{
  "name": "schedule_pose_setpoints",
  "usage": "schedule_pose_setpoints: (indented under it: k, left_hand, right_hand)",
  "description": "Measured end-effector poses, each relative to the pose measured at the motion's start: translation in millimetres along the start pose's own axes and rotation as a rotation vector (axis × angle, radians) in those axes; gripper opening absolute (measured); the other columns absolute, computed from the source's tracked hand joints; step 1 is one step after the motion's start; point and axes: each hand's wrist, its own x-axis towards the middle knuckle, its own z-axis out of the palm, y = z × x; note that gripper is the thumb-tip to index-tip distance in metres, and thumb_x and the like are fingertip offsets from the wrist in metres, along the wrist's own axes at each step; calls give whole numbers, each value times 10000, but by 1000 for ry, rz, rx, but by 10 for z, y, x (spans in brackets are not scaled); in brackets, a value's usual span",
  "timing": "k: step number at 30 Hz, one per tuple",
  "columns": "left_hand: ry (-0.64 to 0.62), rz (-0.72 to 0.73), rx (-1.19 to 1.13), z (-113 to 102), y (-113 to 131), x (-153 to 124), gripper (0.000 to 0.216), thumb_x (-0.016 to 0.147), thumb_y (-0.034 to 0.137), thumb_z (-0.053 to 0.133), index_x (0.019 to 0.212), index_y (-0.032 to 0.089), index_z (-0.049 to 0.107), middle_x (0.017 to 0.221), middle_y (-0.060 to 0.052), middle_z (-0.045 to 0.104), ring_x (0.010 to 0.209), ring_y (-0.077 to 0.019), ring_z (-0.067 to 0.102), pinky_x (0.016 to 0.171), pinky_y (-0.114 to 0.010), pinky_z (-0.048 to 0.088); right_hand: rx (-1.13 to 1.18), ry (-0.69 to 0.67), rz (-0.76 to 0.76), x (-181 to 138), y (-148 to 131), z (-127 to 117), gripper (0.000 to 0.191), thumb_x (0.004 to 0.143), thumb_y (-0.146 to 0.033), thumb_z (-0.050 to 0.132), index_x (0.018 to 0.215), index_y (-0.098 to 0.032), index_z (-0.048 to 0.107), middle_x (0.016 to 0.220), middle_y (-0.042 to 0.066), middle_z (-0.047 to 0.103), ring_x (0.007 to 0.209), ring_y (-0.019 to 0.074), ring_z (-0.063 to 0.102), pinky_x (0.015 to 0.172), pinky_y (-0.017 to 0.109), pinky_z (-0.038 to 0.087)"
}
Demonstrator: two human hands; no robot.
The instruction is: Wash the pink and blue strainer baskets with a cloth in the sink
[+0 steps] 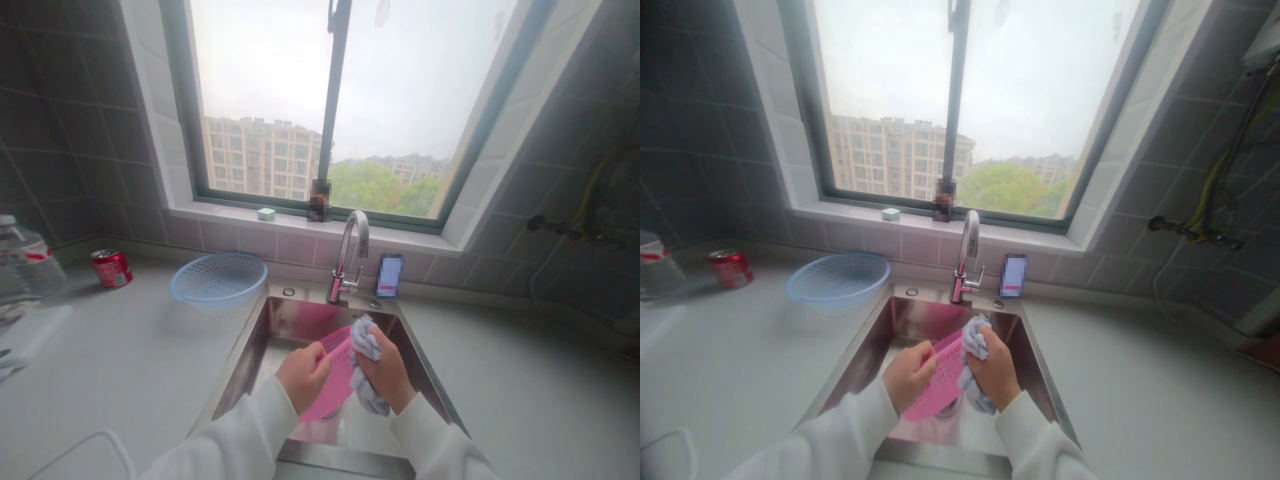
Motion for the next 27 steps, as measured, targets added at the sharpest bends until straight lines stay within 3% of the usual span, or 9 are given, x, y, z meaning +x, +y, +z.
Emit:
schedule_pose_setpoints:
  k: [5, 10, 13, 17, 19, 22, 27]
  left_hand:
    - [2, 36, -19, 12, -43, 28, 419, 1020, 477, 274, 734, 228, 454, 700, -12, 597, 683, -189, 555, 625, -296, 268]
    - [9, 39, -24, -5, -54, 17, 466, 1001, 565, 263, 706, 235, 408, 641, 2, 553, 638, -183, 521, 605, -303, 241]
    - [9, 62, -69, 4, -50, -6, 472, 993, 578, 284, 697, 233, 409, 623, 11, 547, 623, -175, 524, 598, -300, 250]
    - [27, 69, -94, 27, -80, 8, 462, 994, 554, 290, 689, 229, 411, 621, 13, 542, 624, -169, 526, 599, -298, 271]
    - [35, 74, -96, 28, -93, 24, 459, 991, 553, 298, 690, 227, 413, 624, 11, 547, 626, -170, 528, 600, -298, 282]
    - [33, 59, -108, 13, -87, 33, 451, 984, 550, 325, 695, 224, 442, 604, 13, 555, 609, -168, 539, 593, -291, 302]
    - [34, 23, -65, -32, -36, 9, 341, 928, 476, 491, 735, 204, 564, 581, 20, 569, 580, -164, 542, 568, -269, 328]
  right_hand:
    - [90, -203, -119, -173, -136, 179, 215, 656, -152, 665, 841, -241, 602, 743, 0, 643, 642, 185, 569, 597, 294, 412]
    - [-9, 1, 22, 41, 59, -8, 136, 740, -182, 591, 864, -235, 603, 791, 20, 663, 710, 210, 610, 688, 334, 455]
    - [-40, 53, 15, 43, 70, -58, 144, 723, -189, 615, 860, -233, 604, 782, 18, 655, 707, 211, 608, 682, 332, 451]
    - [27, -122, -190, -160, -123, 103, 142, 707, -216, 683, 822, -237, 601, 726, -5, 622, 624, 176, 556, 591, 293, 407]
    - [28, -173, -218, -197, -159, 157, 145, 706, -209, 679, 823, -238, 600, 730, -4, 625, 623, 178, 560, 588, 292, 406]
    - [5, -51, -91, -97, -42, 103, 226, 706, -209, 660, 926, -246, 617, 805, 23, 670, 693, 218, 612, 645, 320, 450]
    - [-160, 46, 107, 116, 219, -132, 121, 741, -225, 618, 856, -259, 597, 829, 30, 677, 765, 247, 628, 714, 340, 433]
